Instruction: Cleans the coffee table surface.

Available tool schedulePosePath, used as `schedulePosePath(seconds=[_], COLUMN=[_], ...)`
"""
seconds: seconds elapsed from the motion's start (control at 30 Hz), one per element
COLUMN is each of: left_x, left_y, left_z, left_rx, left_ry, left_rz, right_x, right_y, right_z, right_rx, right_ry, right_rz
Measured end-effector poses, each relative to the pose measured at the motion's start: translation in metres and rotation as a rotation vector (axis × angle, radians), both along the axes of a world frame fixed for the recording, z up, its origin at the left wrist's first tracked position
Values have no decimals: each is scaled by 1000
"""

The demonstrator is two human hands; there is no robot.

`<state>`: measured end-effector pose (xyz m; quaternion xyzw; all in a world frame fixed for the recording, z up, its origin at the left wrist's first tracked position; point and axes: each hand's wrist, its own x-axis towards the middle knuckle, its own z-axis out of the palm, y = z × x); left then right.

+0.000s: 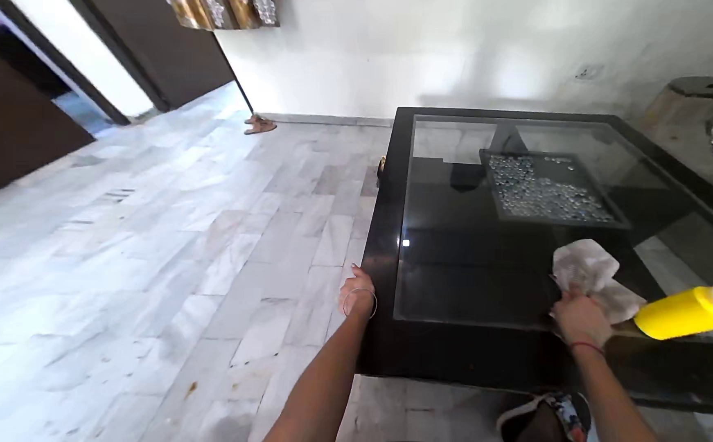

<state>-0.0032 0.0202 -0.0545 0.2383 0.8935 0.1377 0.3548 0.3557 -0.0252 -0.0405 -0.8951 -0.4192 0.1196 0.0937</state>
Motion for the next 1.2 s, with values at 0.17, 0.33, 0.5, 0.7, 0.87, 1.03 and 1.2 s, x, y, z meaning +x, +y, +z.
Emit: schedulePosePath(seconds=[0.17,0.33,0.5,0.7,0.87,1.03,1.2], left_x=[-4,0,2,-4,-3,0,2], left_y=[3,5,5,9,13,13,12], left_z=[-3,-2,1,-4,-2,-3,-3], left_rx=[22,29,8,-42,-74,-104,-80], left_ry=[-34,-16,28,32,35,60,103], left_rz=[116,84,34,-47,-20,1,-6], right_x=[-144,-242,-161,21,42,-101,-200], right_y=[-3,-47,-61,-10,61,96,47], right_z=[-1,-6,-10,-16,-14,-7,-6], right_rx=[-46,-67,-69,-52,-20,-15,-68], right_ry=[5,94,-13,-200,-95,-24,160], right_rz=[267,768,1058,492,155,439,989])
